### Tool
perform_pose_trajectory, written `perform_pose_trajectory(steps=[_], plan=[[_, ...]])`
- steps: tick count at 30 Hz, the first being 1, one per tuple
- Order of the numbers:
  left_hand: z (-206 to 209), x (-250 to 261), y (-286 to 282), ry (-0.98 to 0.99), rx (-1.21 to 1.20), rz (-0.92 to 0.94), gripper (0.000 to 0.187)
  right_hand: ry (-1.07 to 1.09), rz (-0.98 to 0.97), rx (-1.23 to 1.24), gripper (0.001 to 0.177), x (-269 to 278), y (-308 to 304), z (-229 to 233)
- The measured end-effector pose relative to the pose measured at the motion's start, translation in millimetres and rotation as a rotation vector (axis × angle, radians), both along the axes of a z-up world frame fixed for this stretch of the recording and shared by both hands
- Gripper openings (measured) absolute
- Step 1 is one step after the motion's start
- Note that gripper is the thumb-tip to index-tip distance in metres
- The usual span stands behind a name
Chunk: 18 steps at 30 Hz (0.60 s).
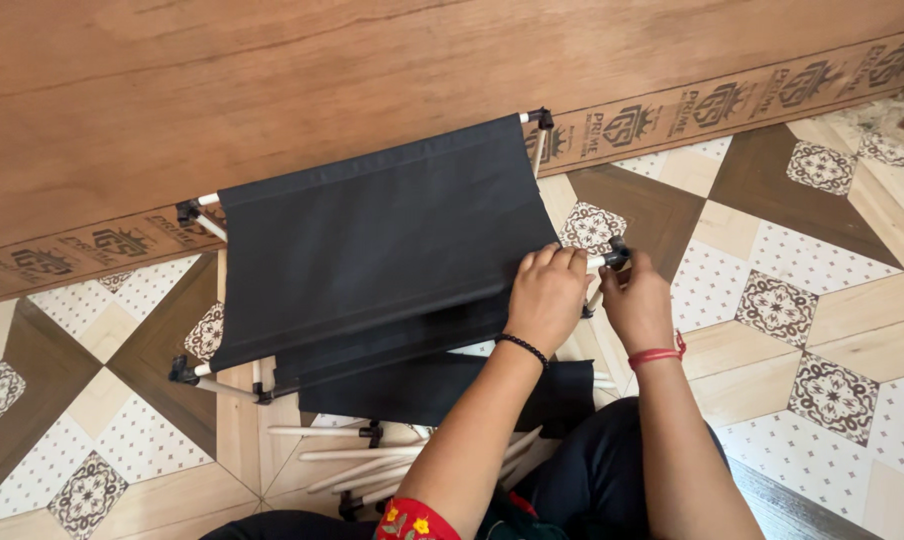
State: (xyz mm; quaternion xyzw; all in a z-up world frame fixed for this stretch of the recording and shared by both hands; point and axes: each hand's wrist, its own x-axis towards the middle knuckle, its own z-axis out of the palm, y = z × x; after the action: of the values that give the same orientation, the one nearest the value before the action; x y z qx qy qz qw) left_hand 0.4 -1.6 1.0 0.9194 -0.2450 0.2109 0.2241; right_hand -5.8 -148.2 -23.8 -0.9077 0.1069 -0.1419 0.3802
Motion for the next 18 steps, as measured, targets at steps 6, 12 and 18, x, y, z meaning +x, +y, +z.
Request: perform_pose_trajectory(steps=[6,12,18], plan=[[-0.4,1.0,-6.8,-0.011,0.038,-0.004,0.026,-0.052,-0.013,0.053,0.036,-0.6,0.8,-1.6],[-4.4,3.9,-6.8,-0.037,0.037,-0.004,0.022,-0.071,-0.025,0.034,0.034,-0.2,2.8,1.2],[-7.8,6.1,-9.7,-0.002,0.034,-0.005,0.020,-0.080,-0.039,0.067,0.032,-3.4,7.0,7.8]])
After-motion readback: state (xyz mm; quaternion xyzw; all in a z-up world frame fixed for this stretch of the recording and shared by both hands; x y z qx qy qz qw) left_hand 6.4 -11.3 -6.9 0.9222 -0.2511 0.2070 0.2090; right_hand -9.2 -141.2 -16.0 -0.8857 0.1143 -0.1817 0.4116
